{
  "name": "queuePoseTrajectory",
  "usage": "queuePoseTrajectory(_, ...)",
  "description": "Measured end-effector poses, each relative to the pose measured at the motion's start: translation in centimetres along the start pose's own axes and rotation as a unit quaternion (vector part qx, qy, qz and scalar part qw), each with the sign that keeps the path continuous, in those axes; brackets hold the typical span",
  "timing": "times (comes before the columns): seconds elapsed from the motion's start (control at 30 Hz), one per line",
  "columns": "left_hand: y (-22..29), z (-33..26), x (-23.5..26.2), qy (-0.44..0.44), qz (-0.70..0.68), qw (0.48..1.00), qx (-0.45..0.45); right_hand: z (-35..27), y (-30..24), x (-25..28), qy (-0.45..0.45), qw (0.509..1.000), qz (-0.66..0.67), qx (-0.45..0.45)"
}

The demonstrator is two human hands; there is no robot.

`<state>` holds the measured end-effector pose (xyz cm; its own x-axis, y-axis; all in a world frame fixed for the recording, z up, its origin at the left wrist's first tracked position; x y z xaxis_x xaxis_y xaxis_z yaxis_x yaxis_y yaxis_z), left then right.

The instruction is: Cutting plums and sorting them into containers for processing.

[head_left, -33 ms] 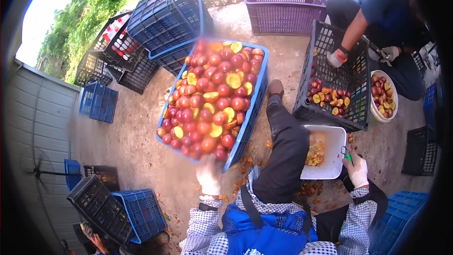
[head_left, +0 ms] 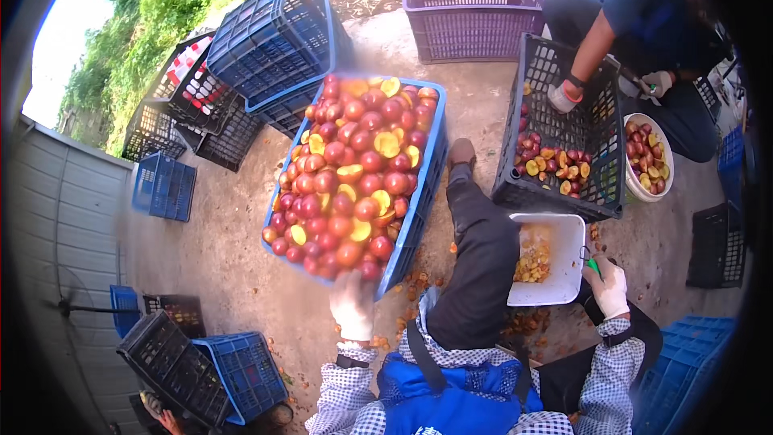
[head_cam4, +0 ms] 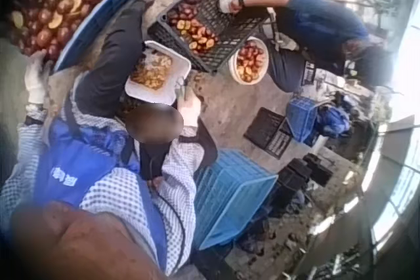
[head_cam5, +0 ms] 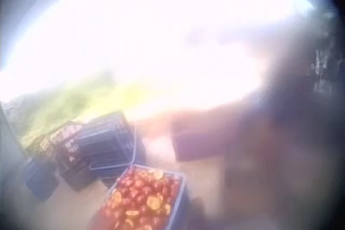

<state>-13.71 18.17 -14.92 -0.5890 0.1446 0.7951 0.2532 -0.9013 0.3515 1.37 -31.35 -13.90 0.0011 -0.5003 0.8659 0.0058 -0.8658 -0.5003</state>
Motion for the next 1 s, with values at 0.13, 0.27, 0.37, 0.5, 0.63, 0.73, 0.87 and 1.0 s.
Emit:
queuePoseTrajectory(0.13, 3.5, 1.5, 2.1, 0.023, 0.008, 1.0, -0.014, 0.9, -2.7, 4.8, -0.011, 0.986, 0.147, -0.084)
queuePoseTrajectory(0.27, 11.3, 8.5, 0.2, -0.006, -0.183, 0.982, 0.04, 0.7, -2.2, 9.7, -0.028, 0.919, 0.329, -0.216)
queuePoseTrajectory(0.37, 23.0, 15.5, -5.4, -0.133, -0.295, 0.94, -0.108, -0.4, -0.5, 13.5, 0.028, 0.906, 0.371, -0.2)
queuePoseTrajectory(0.5, 35.8, 19.2, -17.5, -0.434, -0.318, 0.796, -0.279, -3.0, 4.7, 15.1, 0.126, 0.838, 0.487, -0.209)
queuePoseTrajectory(0.63, 38.9, 16.1, -30.1, -0.518, -0.199, 0.673, -0.49, -2.9, 7.4, 14.8, 0.206, 0.798, 0.511, -0.245)
queuePoseTrajectory(0.73, 38.3, 10.6, -42.7, -0.609, -0.095, 0.646, -0.45, -3.3, 8.6, 14.6, 0.219, 0.782, 0.537, -0.23)
queuePoseTrajectory(0.87, 33.0, 1.0, -56.5, -0.603, -0.001, 0.691, -0.399, -4.3, 10.0, 14.0, 0.194, 0.764, 0.56, -0.256)
queuePoseTrajectory(1.0, 28.0, -0.5, -59.8, -0.548, 0.055, 0.755, -0.355, -3.9, 10.4, 14.4, 0.186, 0.769, 0.544, -0.281)
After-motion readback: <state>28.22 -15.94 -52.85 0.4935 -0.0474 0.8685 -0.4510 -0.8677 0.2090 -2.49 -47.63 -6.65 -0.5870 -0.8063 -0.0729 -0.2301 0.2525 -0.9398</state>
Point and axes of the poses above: each hand's wrist, its own z-axis towards the middle knuckle, its own x-axis out of the back of the hand, y = z × x, the point moved 7 cm from there along z, towards the middle knuckle, and after that the axes turned 8 degrees about y, right-handed, at the moved point
